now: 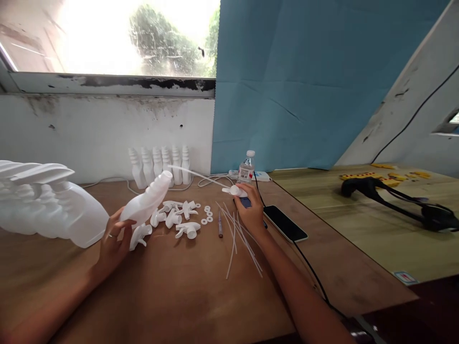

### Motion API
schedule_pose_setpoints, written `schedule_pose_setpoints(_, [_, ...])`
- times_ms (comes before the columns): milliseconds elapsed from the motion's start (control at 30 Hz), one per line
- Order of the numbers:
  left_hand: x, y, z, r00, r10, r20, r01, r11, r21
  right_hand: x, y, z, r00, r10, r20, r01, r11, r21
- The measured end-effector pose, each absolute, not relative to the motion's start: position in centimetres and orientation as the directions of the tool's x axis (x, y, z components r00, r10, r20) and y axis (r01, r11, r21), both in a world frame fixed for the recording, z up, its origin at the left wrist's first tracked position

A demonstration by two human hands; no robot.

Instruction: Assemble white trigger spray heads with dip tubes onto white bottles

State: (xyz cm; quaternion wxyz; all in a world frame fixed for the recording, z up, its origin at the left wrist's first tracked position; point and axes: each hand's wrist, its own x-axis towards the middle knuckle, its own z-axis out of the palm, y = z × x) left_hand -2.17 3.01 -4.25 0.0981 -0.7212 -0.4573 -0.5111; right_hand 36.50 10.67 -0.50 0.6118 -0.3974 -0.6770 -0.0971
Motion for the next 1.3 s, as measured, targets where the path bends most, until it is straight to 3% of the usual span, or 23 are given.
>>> schedule_pose_setpoints(467, [-2.8,3.1,-3.7,0.141,0.555,0.819,0.763,-0.589,0.268,37.1,10.8,-0.6,-0.044,0.363,0.931,0.704,0.672,-0.229])
schedule_pose_setpoints(767, [-2.2,2.0,-3.0,0.272,0.502,0.821,0.710,-0.680,0.181,38.0,10.9,-0.5,-0.067,0.290,0.955,0.831,0.545,-0.107])
schedule_pose_setpoints(933, [-1.2,1.0,-2.8,0.289,0.513,0.808,0.607,-0.751,0.260,37.4,10.4,-0.5,-0.077,0.221,0.972,0.839,0.541,-0.057])
schedule_pose_setpoints(1133, [0.7,-0.5,-3.5,0.384,0.549,0.742,0.470,-0.808,0.355,36.1,9.8,1.8,-0.177,0.033,0.984,0.819,0.560,0.128])
schedule_pose_setpoints(1300, [2.1,-1.3,-4.6,0.317,0.769,0.555,0.306,-0.637,0.707,32.8,9.2,4.4,-0.302,-0.118,0.946,0.728,0.612,0.309])
